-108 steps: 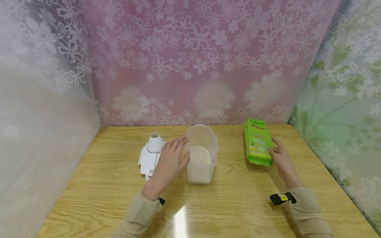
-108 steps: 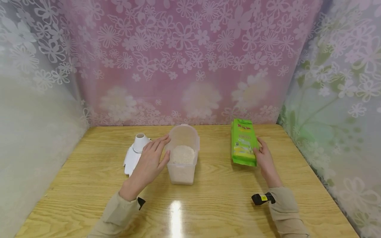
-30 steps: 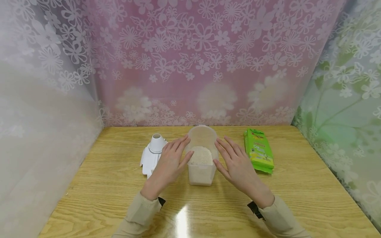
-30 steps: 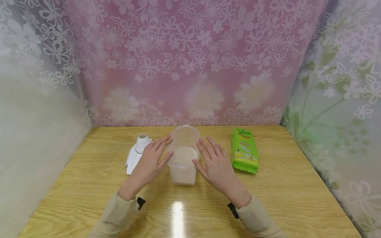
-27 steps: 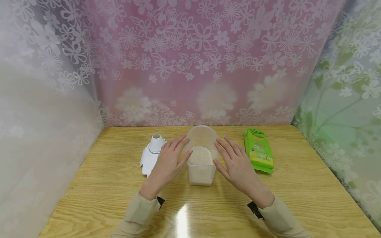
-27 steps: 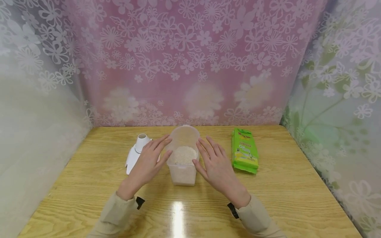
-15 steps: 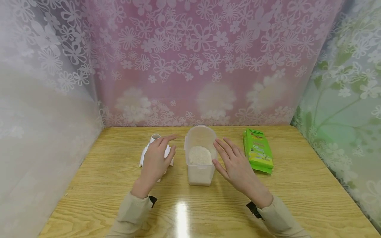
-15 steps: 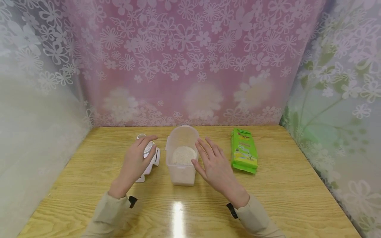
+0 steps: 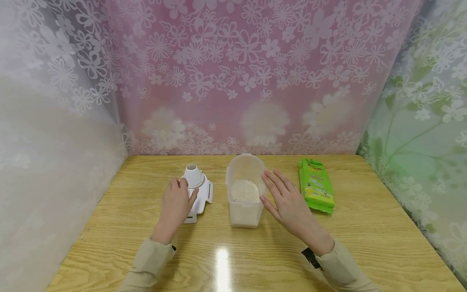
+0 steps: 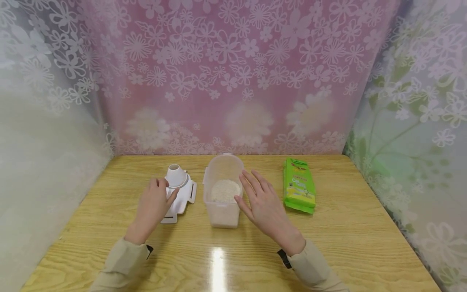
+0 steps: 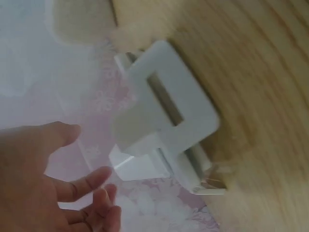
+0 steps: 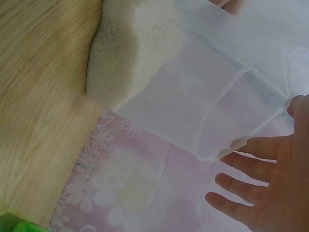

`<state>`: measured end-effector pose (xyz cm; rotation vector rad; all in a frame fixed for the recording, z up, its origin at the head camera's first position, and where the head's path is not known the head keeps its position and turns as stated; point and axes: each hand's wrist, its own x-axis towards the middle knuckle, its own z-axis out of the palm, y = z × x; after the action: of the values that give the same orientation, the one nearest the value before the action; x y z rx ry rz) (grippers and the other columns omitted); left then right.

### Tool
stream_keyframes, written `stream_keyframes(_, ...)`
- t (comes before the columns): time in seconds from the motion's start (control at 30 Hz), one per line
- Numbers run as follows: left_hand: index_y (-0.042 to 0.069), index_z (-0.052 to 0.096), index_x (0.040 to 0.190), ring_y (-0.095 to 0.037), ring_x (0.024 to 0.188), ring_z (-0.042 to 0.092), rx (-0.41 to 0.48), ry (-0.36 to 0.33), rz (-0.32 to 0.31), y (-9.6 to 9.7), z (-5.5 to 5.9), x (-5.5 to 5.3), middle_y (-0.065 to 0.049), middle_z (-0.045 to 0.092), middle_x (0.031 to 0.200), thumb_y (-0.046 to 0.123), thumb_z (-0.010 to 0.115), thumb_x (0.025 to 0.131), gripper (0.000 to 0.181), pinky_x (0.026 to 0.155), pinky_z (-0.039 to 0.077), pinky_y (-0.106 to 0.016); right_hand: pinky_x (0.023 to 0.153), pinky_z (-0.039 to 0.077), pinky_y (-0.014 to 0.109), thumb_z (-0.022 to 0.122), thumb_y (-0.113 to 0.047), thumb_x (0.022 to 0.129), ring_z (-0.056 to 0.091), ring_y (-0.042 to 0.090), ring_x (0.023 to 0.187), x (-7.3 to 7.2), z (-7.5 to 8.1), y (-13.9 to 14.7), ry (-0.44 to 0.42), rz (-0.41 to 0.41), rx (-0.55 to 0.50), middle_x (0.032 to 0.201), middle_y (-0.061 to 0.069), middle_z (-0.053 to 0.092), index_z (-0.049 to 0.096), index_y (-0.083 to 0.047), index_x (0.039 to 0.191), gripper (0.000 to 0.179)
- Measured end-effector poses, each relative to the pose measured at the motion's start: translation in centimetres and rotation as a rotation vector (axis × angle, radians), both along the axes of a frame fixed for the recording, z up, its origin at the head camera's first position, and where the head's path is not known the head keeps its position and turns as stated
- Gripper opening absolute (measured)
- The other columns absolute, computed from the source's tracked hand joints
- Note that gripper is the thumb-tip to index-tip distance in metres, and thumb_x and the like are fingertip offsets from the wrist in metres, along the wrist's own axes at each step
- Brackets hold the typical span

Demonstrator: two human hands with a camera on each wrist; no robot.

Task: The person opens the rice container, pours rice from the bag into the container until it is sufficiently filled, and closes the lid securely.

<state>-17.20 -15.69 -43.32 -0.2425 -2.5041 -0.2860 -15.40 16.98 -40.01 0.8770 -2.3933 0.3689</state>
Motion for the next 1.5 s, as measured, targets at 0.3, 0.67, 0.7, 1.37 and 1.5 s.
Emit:
stream_keyframes(0.3,-0.007,0.061,0.081,-0.031,0.058,0.058,-0.169,-0.024,0.09,-0.6,-1.8,0.4,-0.018,0.056,0.075,0.031,0.085,0.081,0.045,0.045,0.049,-0.038,0.11,0.038,0.058,0.02,-0.054,0.109,0.042,0.041,0.139,0.1,0.0,0.0,-0.008,0.003,-0.003,0.15,0.021,0.048,0.048,0.003,0.147,0.075)
stream_keyframes(0.67,-0.007,0.06,0.076,-0.032,0.058,0.056,-0.087,-0.003,0.106,-0.5,-2.2,0.0,-0.018,0.056,0.074,0.021,0.078,0.08,0.034,0.044,0.047,-0.04,0.112,0.037,0.057,0.02,-0.054,0.109,0.043,0.041,0.138,0.1,0.0,0.0,-0.011,0.005,-0.004,0.15,0.021,0.048,0.05,0.004,0.146,0.075)
stream_keyframes(0.7,-0.007,0.06,0.076,-0.032,0.058,0.056,-0.08,0.015,0.108,-0.4,-2.3,-0.1,-0.019,0.056,0.074,0.021,0.078,0.08,0.034,0.044,0.047,-0.04,0.112,0.037,0.057,0.02,-0.054,0.109,0.043,0.041,0.138,0.1,0.0,0.0,-0.012,0.005,-0.004,0.15,0.02,0.048,0.05,0.004,0.146,0.075)
stream_keyframes(1.37,-0.001,0.052,0.077,-0.032,0.064,0.053,-0.026,0.179,0.048,0.6,-0.3,-0.7,-0.016,0.055,0.075,0.029,0.068,0.086,0.035,0.055,0.043,-0.038,0.112,0.036,0.057,0.021,-0.054,0.109,0.042,0.041,0.139,0.0,0.0,0.2,-0.031,0.001,-0.005,0.152,0.02,0.047,0.048,0.004,0.147,0.075)
stream_keyframes(1.5,0.0,0.053,0.079,-0.032,0.067,0.053,0.014,0.15,0.031,0.9,0.6,-0.2,-0.015,0.055,0.076,0.03,0.065,0.088,0.034,0.057,0.041,-0.038,0.113,0.036,0.056,0.021,-0.054,0.109,0.042,0.04,0.14,0.1,0.0,0.2,-0.035,0.002,0.0,0.152,0.02,0.047,0.047,0.003,0.148,0.074)
